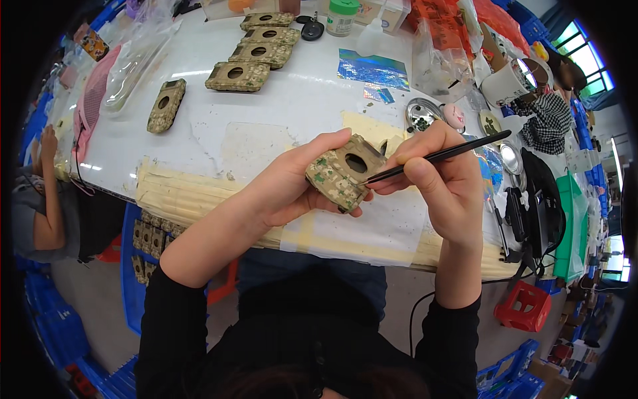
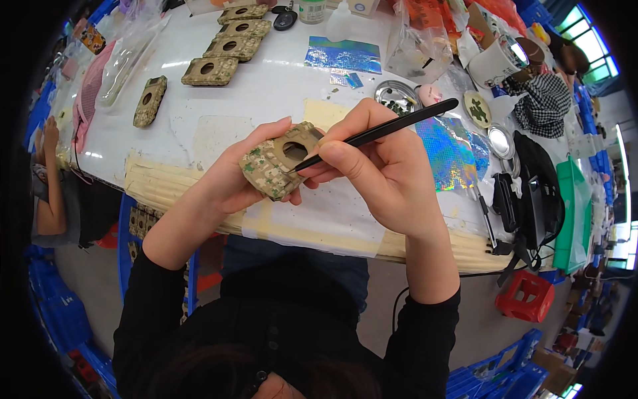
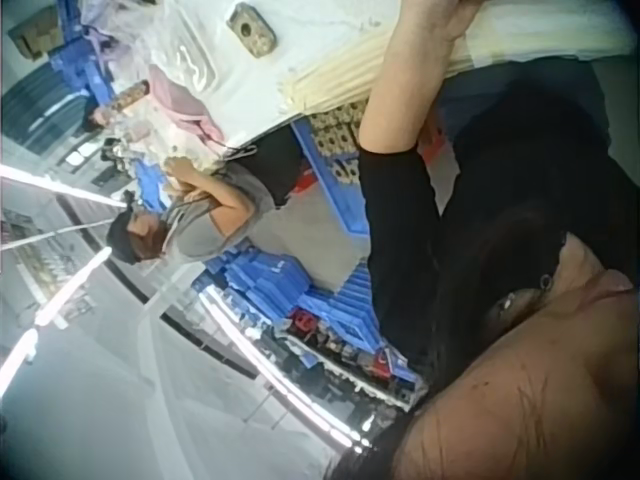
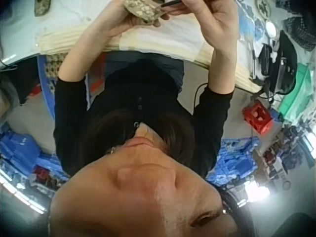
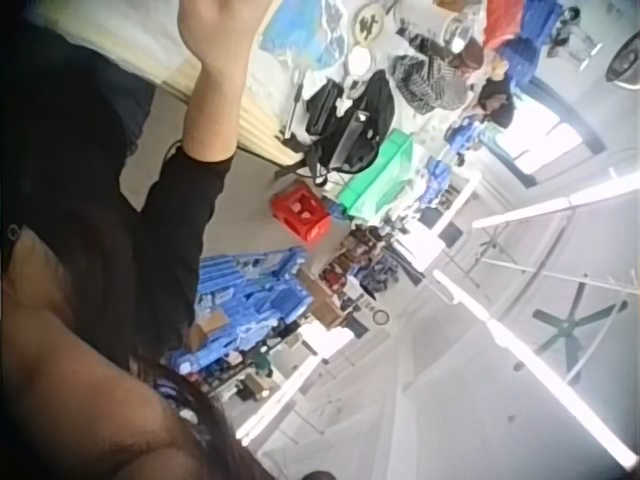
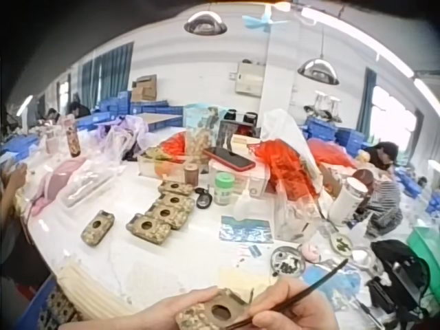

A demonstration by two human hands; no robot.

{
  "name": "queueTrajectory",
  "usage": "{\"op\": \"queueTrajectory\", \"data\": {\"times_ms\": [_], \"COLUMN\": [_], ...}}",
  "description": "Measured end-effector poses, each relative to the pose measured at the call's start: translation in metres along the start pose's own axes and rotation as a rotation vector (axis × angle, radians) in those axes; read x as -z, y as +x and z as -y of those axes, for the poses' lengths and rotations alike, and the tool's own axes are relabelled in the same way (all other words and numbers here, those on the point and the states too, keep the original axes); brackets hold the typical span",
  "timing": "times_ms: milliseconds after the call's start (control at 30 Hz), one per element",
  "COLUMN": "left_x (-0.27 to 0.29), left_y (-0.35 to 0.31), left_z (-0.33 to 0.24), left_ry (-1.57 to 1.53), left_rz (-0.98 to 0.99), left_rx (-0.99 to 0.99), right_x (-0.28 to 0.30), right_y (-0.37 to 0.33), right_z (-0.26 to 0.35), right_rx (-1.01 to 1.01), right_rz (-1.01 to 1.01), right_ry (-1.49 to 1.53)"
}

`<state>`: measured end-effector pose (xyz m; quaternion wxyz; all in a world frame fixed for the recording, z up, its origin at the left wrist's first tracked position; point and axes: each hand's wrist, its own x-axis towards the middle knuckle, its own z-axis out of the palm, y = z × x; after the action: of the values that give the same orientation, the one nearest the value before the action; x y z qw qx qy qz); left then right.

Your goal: Applying painted camouflage details to toy tank models at a factory workbench.

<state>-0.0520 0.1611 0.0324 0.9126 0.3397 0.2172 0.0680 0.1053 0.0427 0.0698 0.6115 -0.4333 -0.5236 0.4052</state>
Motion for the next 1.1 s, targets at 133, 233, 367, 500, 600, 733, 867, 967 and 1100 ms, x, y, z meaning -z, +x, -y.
{"op": "queueTrajectory", "data": {"times_ms": [133, 233, 367, 500, 600, 733, 867, 967, 1100], "left_x": [0.008, 0.009, -0.001, -0.002, -0.002, -0.001, -0.001, 0.0, 0.0], "left_y": [0.002, 0.002, 0.0, 0.0, -0.001, -0.001, 0.001, 0.001, 0.0], "left_z": [0.001, 0.001, 0.0, -0.001, -0.001, -0.003, -0.001, -0.001, -0.002], "left_ry": [0.014, 0.021, 0.0, -0.003, 0.002, 0.013, -0.012, -0.015, -0.018], "left_rz": [0.098, 0.111, -0.006, -0.012, -0.01, 0.011, 0.002, 0.0, -0.004], "left_rx": [-0.027, -0.023, -0.007, -0.005, -0.006, 0.001, -0.006, -0.004, -0.003], "right_x": [0.0, 0.001, 0.001, 0.001, 0.0, -0.003, -0.005, -0.005, -0.007], "right_y": [0.0, 0.0, -0.001, 0.0, 0.0, -0.002, -0.002, -0.002, -0.002], "right_z": [0.0, 0.0, -0.001, -0.001, -0.002, -0.001, -0.001, -0.002, -0.002], "right_rx": [0.0, -0.001, 0.001, 0.0, 0.011, 0.034, 0.078, 0.099, 0.113], "right_rz": [0.003, 0.001, -0.001, -0.002, -0.012, -0.03, -0.031, -0.018, -0.029], "right_ry": [-0.004, 0.0, -0.001, 0.0, 0.009, 0.008, -0.005, -0.035, -0.03]}}
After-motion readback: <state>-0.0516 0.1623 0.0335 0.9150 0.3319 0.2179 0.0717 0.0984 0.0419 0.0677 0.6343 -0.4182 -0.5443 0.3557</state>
